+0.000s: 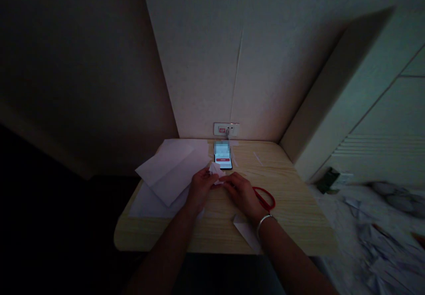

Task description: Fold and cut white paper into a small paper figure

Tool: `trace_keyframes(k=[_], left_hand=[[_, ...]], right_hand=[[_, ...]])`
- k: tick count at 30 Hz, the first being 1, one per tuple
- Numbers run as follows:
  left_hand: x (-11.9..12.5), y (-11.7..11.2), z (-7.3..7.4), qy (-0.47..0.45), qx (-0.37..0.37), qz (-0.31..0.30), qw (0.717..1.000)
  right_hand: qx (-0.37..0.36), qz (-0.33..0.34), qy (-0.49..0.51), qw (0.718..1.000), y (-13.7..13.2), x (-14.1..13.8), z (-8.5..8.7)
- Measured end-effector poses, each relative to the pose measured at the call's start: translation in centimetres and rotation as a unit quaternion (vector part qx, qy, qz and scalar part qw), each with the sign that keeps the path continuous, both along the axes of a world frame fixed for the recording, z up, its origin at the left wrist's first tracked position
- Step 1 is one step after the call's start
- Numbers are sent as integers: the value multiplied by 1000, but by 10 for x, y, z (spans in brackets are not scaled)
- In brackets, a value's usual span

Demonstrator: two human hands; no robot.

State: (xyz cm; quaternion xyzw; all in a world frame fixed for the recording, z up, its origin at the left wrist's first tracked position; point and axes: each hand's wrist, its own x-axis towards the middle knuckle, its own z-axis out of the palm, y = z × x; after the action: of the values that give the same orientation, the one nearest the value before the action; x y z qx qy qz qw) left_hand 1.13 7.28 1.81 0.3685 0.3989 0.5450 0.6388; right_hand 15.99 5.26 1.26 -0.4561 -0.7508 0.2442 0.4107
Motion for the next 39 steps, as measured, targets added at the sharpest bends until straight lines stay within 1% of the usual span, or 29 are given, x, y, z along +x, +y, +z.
trace_keyframes(k=[5, 8, 14, 18, 20, 23, 27, 32, 37, 39], left_hand=[[0, 0, 2, 35, 6, -10, 999], [1, 1, 1, 53, 17, -21, 998], [3, 1, -1, 47, 27, -38, 998], [3, -1, -1, 39, 33, -39, 998], [3, -1, -1, 33, 35, -52, 998], [4, -2, -2, 26, 26, -61, 997], [3, -1, -1, 21, 2, -32, 999], [3, 0, 1, 23, 2, -13, 1000], [3, 0, 0, 11, 14, -13, 1000], [3, -1, -1, 6, 21, -20, 1000]], right_hand=[[-2, -15, 21, 1000, 0, -1, 1], [-21, -27, 56, 998, 0, -3, 1], [-68, -68, 112, 989, -2, -5, 2], [-95, -57, 170, 979, -1, -5, -1], [-101, -60, 184, 976, 0, -4, -3], [-100, -67, 183, 976, 1, -4, -4], [-96, -59, 158, 981, 1, -4, -3], [-50, -50, 119, 990, 0, -5, 1], [-71, -53, 122, 989, -2, -4, 3], [-67, -54, 124, 988, -2, -3, 2]])
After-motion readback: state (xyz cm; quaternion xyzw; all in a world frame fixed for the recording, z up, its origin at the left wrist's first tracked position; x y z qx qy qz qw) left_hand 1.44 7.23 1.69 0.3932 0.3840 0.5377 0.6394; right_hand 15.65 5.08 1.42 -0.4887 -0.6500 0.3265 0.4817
